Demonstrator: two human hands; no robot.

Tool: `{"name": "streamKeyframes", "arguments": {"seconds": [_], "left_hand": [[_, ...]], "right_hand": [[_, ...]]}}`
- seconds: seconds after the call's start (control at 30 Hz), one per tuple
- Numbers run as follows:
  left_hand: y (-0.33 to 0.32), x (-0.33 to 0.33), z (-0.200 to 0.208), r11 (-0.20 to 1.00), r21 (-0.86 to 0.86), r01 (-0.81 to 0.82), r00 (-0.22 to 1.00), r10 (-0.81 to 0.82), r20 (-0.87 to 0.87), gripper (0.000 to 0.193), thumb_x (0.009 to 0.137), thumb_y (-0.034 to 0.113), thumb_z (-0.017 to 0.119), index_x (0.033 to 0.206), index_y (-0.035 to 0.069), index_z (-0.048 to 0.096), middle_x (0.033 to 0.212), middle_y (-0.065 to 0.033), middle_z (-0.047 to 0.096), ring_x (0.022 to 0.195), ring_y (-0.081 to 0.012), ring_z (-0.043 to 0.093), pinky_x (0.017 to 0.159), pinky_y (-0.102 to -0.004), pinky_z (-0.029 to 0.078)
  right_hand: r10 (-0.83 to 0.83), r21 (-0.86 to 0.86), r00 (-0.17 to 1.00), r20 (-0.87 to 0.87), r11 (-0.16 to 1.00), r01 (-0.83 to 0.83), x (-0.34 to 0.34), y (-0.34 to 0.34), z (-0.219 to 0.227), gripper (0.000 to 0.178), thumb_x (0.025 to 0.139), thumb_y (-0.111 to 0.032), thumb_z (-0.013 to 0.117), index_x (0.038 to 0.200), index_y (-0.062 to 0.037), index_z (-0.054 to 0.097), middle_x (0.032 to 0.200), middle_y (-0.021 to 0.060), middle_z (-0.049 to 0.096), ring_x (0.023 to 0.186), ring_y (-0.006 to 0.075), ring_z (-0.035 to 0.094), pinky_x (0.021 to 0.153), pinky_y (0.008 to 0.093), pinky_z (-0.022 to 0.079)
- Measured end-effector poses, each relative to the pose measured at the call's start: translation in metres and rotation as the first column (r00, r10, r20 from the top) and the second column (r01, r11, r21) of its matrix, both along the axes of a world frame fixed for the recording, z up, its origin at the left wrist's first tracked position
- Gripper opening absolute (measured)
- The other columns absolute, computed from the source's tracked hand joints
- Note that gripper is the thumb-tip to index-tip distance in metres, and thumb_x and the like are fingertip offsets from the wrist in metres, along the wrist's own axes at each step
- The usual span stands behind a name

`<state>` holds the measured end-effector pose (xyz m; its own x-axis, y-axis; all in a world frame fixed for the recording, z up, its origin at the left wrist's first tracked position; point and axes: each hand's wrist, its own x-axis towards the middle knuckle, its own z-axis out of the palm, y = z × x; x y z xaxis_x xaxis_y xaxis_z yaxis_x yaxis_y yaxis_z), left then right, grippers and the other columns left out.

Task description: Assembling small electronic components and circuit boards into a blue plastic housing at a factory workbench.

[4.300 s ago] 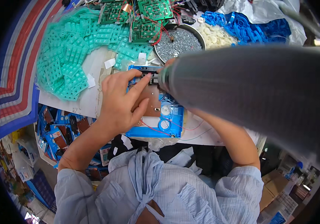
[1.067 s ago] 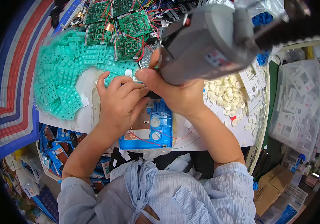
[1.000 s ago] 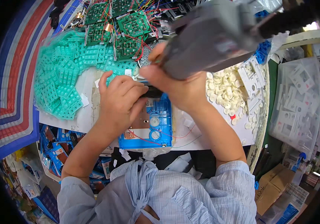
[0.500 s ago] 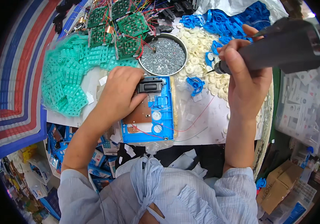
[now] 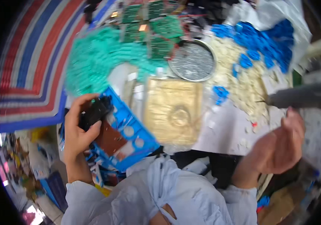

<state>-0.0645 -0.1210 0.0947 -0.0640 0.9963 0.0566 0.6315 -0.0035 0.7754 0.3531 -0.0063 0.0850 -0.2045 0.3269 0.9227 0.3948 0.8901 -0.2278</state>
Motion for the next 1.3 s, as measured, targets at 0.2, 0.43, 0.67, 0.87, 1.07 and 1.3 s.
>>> {"name": "streamKeyframes", "arguments": {"seconds": [0.2,0.43,0.67,0.87,1.07,1.3], "left_hand": [[-0.159,-0.161,-0.066,0.640,-0.766,-0.060,0.984,0.168,0.063,0.051,0.084,0.011,0.068,0.134,0.003,0.061,0.097,-0.0063,0.068,0.083,-0.0132,0.062,0.074,-0.0303,0.051],[-0.361,-0.257,-0.208,0.218,-0.185,-0.958,0.176,0.960,0.217,0.042,0.090,0.015,0.068,0.130,0.005,0.063,0.103,-0.0077,0.069,0.076,-0.0134,0.062,0.066,-0.0264,0.048],[-0.468,-0.367,-0.216,0.067,-0.580,-0.812,-0.197,0.904,0.379,0.038,0.093,0.036,0.061,0.128,0.020,0.058,0.116,-0.0071,0.065,0.107,-0.0296,0.062,0.094,-0.0479,0.050],[-0.316,-0.262,-0.239,0.410,0.398,-0.820,-0.048,0.644,-0.763,0.061,0.097,0.037,0.064,0.135,-0.008,0.051,0.136,-0.0269,0.052,0.130,-0.0432,0.048,0.105,-0.0544,0.040],[-0.094,-0.018,-0.100,0.824,0.523,-0.219,0.797,0.460,-0.391,0.036,0.087,0.000,0.058,0.120,0.001,0.046,0.140,-0.0231,0.039,0.131,-0.0384,0.040,0.112,-0.0504,0.030],[0.004,0.082,-0.065,0.904,0.357,0.234,0.965,-0.171,-0.201,0.040,0.072,0.000,0.066,0.110,0.004,0.053,0.123,-0.0211,0.051,0.112,-0.0380,0.051,0.099,-0.0474,0.041]], "right_hand": [[0.045,-0.325,0.996,-0.074,0.943,-0.067,0.013,-0.011,-0.019,0.031,0.096,0.008,0.045,0.124,0.0106,0.057,0.087,0.0212,0.060,0.074,0.0223,0.050,0.065,0.0337,0.041],[0.120,-0.380,0.993,-0.015,0.917,-0.117,-0.007,-0.006,-0.016,0.030,0.094,0.012,0.045,0.121,0.0103,0.059,0.082,0.0171,0.059,0.072,0.0203,0.048,0.064,0.0318,0.039],[0.273,-0.366,0.961,-0.047,0.890,-0.271,-0.024,0.008,-0.017,0.026,0.091,0.013,0.050,0.114,0.0073,0.061,0.076,0.0134,0.059,0.065,0.0201,0.052,0.060,0.0322,0.040],[0.070,-0.176,0.913,-0.402,0.973,-0.152,0.053,0.012,0.017,0.021,0.098,0.005,0.048,0.115,0.0026,0.061,0.066,0.0024,0.047,0.057,0.0145,0.042,0.053,0.0265,0.035],[-0.483,-0.741,0.858,-0.175,0.638,0.208,0.120,0.134,-0.002,0.021,0.098,-0.013,0.064,0.116,-0.0026,0.067,0.083,0.0012,0.064,0.074,0.0081,0.058,0.060,0.0209,0.043],[-0.357,-0.465,0.774,0.523,0.642,0.610,0.086,0.262,-0.046,0.031,0.089,-0.027,0.070,0.111,-0.0060,0.074,0.099,0.0130,0.075,0.089,0.0253,0.072,0.081,0.0357,0.055]]}}
